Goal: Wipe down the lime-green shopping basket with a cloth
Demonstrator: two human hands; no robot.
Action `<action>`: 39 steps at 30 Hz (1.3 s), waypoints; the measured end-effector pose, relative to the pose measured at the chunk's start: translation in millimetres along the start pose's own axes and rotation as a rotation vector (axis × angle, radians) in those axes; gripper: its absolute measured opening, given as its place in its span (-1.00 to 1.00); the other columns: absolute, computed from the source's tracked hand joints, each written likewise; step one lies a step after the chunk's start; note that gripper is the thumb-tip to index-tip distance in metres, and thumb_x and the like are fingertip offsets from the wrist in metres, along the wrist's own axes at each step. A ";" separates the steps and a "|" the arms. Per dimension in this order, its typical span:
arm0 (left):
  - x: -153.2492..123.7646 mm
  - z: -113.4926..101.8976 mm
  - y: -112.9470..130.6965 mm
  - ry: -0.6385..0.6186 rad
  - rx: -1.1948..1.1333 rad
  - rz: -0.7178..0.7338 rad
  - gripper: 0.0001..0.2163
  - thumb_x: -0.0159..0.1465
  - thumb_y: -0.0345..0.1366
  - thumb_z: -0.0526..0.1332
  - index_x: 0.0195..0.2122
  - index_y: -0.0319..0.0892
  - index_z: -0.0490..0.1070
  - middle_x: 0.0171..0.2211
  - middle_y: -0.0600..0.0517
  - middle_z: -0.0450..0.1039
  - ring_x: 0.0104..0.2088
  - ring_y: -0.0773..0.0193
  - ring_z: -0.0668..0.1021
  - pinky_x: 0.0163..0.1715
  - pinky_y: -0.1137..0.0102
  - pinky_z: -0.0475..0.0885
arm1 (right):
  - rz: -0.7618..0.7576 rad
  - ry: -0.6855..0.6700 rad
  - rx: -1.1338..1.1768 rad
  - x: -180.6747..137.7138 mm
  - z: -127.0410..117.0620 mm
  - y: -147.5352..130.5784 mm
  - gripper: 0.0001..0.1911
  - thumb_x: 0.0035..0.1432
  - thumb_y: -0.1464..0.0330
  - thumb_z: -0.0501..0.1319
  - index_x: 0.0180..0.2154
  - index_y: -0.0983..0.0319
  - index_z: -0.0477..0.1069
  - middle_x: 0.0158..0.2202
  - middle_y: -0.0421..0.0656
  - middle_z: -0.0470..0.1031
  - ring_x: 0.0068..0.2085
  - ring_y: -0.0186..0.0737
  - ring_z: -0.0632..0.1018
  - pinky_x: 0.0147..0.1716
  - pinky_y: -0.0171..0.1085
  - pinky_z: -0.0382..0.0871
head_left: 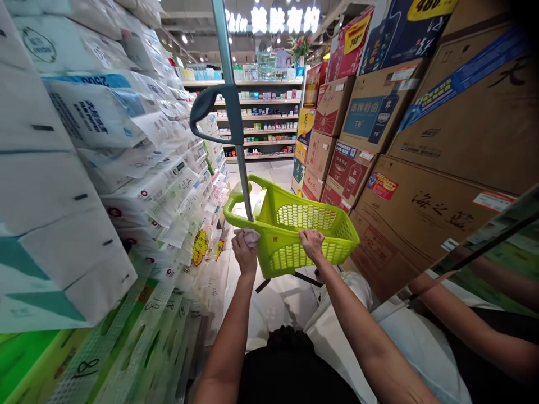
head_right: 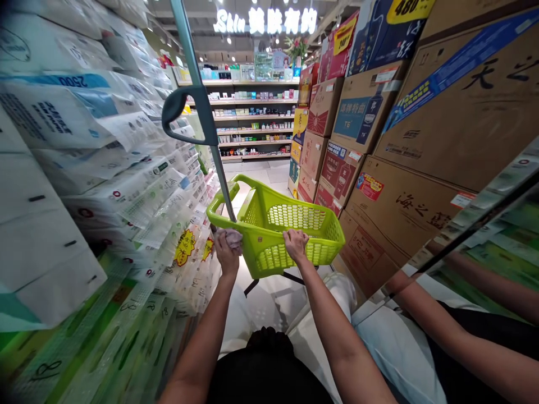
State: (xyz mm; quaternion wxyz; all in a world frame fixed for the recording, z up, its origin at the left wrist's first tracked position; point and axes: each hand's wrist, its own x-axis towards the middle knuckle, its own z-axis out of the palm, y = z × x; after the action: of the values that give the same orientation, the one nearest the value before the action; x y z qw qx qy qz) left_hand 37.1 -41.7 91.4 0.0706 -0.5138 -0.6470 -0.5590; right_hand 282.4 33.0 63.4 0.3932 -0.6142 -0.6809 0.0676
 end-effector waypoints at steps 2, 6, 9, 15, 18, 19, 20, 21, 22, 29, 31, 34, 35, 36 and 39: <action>-4.8 1.1 -2.1 -0.006 -0.015 -0.050 -0.48 0.11 -0.54 0.10 0.14 -0.21 0.35 0.00 -0.20 0.40 0.08 -0.02 0.51 0.11 0.15 0.45 | 0.039 -0.078 0.032 9.4 1.1 -10.1 -0.51 0.46 0.18 -0.17 -0.41 0.14 0.38 -0.39 -0.10 0.54 -0.21 -0.07 0.45 -0.07 -0.11 0.08; 13.0 0.5 8.8 0.112 -0.046 -0.083 -0.47 0.08 -0.58 0.09 0.11 -0.17 0.34 -0.01 -0.15 0.36 0.08 0.03 0.50 0.11 0.20 0.46 | -0.101 -0.214 0.076 18.0 9.6 -37.2 -0.47 0.49 0.16 -0.24 -0.35 0.14 0.38 -0.36 -0.15 0.54 -0.23 -0.11 0.47 -0.07 -0.13 0.09; 40.8 -3.2 22.1 0.170 -0.078 -0.054 -0.45 0.07 -0.59 0.09 0.12 -0.13 0.33 0.02 -0.11 0.33 0.07 0.09 0.49 0.09 0.25 0.47 | -0.182 -0.136 0.005 11.6 15.2 -48.0 -0.53 0.48 0.12 -0.16 -0.34 0.15 0.36 -0.31 -0.16 0.54 -0.16 -0.11 0.47 0.00 -0.12 0.07; 78.1 -2.7 42.3 0.186 -0.092 -0.001 -0.44 0.14 -0.55 0.11 0.20 -0.19 0.33 0.07 -0.17 0.31 0.14 0.02 0.44 0.17 0.18 0.40 | -0.196 -0.095 -0.030 2.8 13.4 -44.3 -0.57 0.46 0.10 -0.10 -0.32 0.16 0.37 -0.32 -0.16 0.52 -0.13 -0.11 0.45 0.03 -0.13 0.04; 62.0 3.0 47.6 0.118 -0.013 0.074 -0.46 0.22 -0.50 0.11 0.26 -0.21 0.33 0.15 -0.23 0.32 0.19 -0.05 0.38 0.24 0.09 0.32 | -0.196 -0.093 -0.023 2.5 11.1 -42.8 -0.58 0.45 0.10 -0.08 -0.32 0.16 0.37 -0.31 -0.14 0.53 -0.13 -0.11 0.45 0.04 -0.13 0.04; 53.6 4.9 48.3 0.097 0.018 0.101 -0.47 0.25 -0.49 0.10 0.28 -0.21 0.32 0.18 -0.24 0.32 0.20 -0.07 0.38 0.25 0.07 0.31 | -0.196 -0.093 -0.017 2.2 10.5 -42.5 -0.59 0.45 0.10 -0.07 -0.32 0.16 0.37 -0.31 -0.14 0.54 -0.13 -0.11 0.45 0.04 -0.13 0.04; 45.7 6.5 48.7 0.086 0.043 0.124 -0.48 0.29 -0.48 0.08 0.30 -0.22 0.31 0.20 -0.25 0.32 0.21 -0.07 0.37 0.25 0.06 0.30 | -0.196 -0.094 -0.010 1.9 10.1 -42.1 -0.59 0.45 0.10 -0.07 -0.32 0.16 0.37 -0.30 -0.13 0.54 -0.13 -0.10 0.45 0.04 -0.12 0.04; 39.6 7.8 48.9 0.083 0.058 0.143 -0.48 0.31 -0.47 0.06 0.32 -0.23 0.30 0.21 -0.27 0.31 0.21 -0.08 0.37 0.26 0.05 0.29 | -0.197 -0.096 -0.003 1.6 9.6 -41.6 -0.59 0.45 0.10 -0.07 -0.32 0.16 0.37 -0.30 -0.13 0.54 -0.12 -0.10 0.45 0.03 -0.12 0.04; 36.3 8.6 49.5 0.087 0.062 0.159 -0.48 0.33 -0.46 0.04 0.34 -0.25 0.28 0.22 -0.28 0.31 0.22 -0.08 0.36 0.26 0.04 0.29 | -0.199 -0.098 0.003 1.3 9.2 -40.9 -0.59 0.44 0.10 -0.06 -0.33 0.16 0.36 -0.29 -0.13 0.55 -0.12 -0.09 0.45 0.03 -0.12 0.05; 74.7 8.7 69.0 0.130 -0.030 0.210 -0.38 0.33 -0.51 0.05 0.44 -0.22 0.11 0.37 -0.28 0.19 0.42 -0.02 0.21 0.38 0.05 0.18 | -0.200 -0.098 0.009 -0.3 5.6 -37.8 -0.63 0.43 0.12 -0.03 -0.32 0.16 0.37 -0.27 -0.12 0.56 -0.12 -0.10 0.46 0.03 -0.13 0.05; 74.0 10.1 68.0 0.086 -0.041 0.238 -0.35 0.32 -0.55 0.04 0.46 -0.19 0.07 0.41 -0.24 0.17 0.43 0.02 0.21 0.40 0.06 0.16 | -0.204 -0.091 -0.003 -1.6 4.6 -38.5 -0.64 0.43 0.13 -0.02 -0.31 0.16 0.37 -0.26 -0.11 0.56 -0.11 -0.09 0.46 0.03 -0.13 0.05; 50.6 11.4 54.3 0.049 -0.022 0.241 -0.41 0.31 -0.56 0.03 0.39 -0.22 0.20 0.35 -0.23 0.30 0.40 0.03 0.29 0.39 0.03 0.19 | -0.204 -0.078 -0.030 -3.7 2.6 -39.4 -0.66 0.42 0.15 0.00 -0.30 0.17 0.39 -0.24 -0.10 0.57 -0.10 -0.08 0.46 0.03 -0.14 0.05; 40.5 11.3 48.5 0.043 -0.012 0.249 -0.44 0.32 -0.56 0.03 0.35 -0.23 0.27 0.33 -0.22 0.33 0.40 0.02 0.29 0.40 0.02 0.19 | -0.204 -0.082 -0.035 -4.2 1.7 -39.8 -0.67 0.42 0.15 0.00 -0.30 0.17 0.39 -0.24 -0.10 0.57 -0.10 -0.09 0.46 0.03 -0.14 0.05; 31.2 11.2 43.1 0.033 -0.005 0.266 -0.47 0.32 -0.55 0.03 0.31 -0.23 0.32 0.32 -0.22 0.34 0.42 0.01 0.26 0.41 0.01 0.17 | -0.200 -0.093 -0.038 -4.4 0.7 -40.2 -0.66 0.42 0.16 0.00 -0.29 0.17 0.40 -0.23 -0.10 0.57 -0.10 -0.09 0.46 0.03 -0.15 0.05; 16.0 12.5 34.5 0.000 -0.014 0.313 -0.50 0.33 -0.54 0.02 0.28 -0.23 0.37 0.37 -0.20 0.28 0.48 0.02 0.13 0.45 0.02 0.09 | -0.180 -0.158 -0.051 -3.2 -2.6 -44.7 -0.65 0.45 0.17 -0.06 -0.25 0.18 0.40 -0.21 -0.11 0.57 -0.07 -0.12 0.46 0.05 -0.16 0.06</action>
State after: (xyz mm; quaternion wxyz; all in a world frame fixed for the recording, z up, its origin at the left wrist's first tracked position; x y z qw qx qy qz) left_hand 61.4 -27.7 119.9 0.1534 -0.6089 -0.5550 -0.5455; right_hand 248.8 18.6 89.5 0.3271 -0.5531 -0.7637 0.0629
